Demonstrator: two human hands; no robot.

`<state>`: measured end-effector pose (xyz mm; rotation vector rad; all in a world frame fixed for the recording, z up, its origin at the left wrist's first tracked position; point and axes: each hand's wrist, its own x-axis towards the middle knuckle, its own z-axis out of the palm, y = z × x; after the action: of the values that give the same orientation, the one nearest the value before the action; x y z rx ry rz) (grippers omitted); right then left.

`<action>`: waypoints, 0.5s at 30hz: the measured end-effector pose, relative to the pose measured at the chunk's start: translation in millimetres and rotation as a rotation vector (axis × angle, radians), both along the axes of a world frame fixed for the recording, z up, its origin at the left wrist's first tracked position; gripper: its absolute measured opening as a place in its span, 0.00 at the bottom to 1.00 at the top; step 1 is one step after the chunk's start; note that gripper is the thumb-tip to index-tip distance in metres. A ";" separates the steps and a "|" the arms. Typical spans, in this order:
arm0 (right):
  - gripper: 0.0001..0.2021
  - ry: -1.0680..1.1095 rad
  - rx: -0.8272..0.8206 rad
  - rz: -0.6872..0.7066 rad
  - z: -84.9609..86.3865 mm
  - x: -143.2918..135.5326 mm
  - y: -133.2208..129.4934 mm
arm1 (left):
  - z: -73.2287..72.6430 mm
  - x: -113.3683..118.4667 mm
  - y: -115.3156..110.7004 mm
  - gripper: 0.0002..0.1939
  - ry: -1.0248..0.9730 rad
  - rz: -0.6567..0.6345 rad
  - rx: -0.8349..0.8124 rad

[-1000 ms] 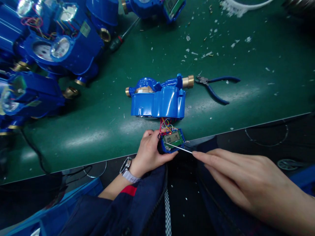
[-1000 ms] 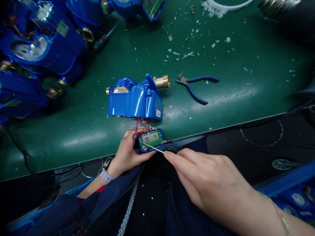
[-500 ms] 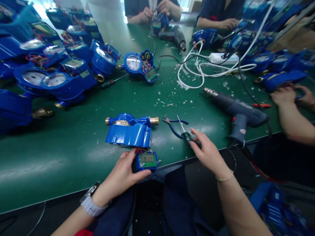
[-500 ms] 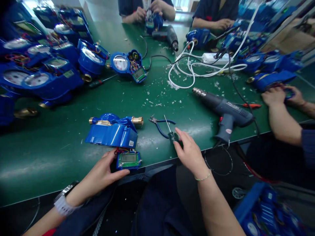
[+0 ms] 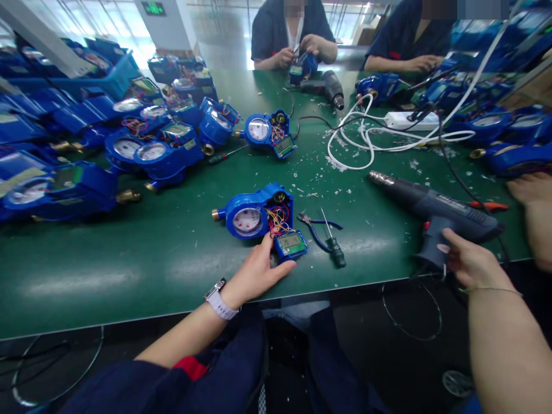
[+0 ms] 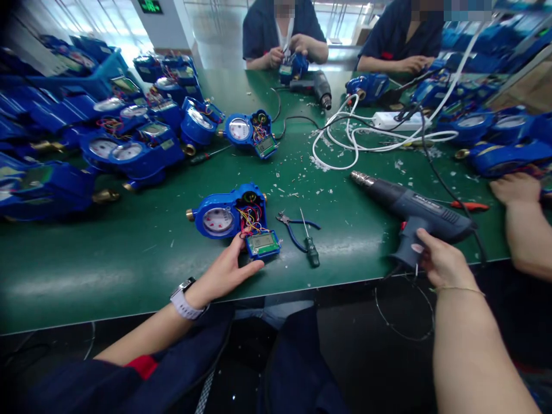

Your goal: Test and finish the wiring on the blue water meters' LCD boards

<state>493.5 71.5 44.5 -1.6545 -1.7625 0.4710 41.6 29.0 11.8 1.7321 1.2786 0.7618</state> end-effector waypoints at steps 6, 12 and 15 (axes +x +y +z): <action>0.20 0.258 -0.275 0.069 10.6 -11.6 16.2 | -7.4 -10.1 -18.4 0.44 -0.048 0.012 0.008; 0.18 0.231 -0.198 0.077 22.4 -30.7 12.8 | -6.2 -25.1 -23.9 0.37 -0.037 -0.007 0.060; 0.15 0.081 -0.103 0.073 45.9 -36.7 -6.0 | -1.8 -41.4 -24.9 0.29 -0.002 0.017 0.131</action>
<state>456.8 65.4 90.4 -1.6210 -1.7701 0.6629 0.2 4.1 10.0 1.8259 1.2684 0.8740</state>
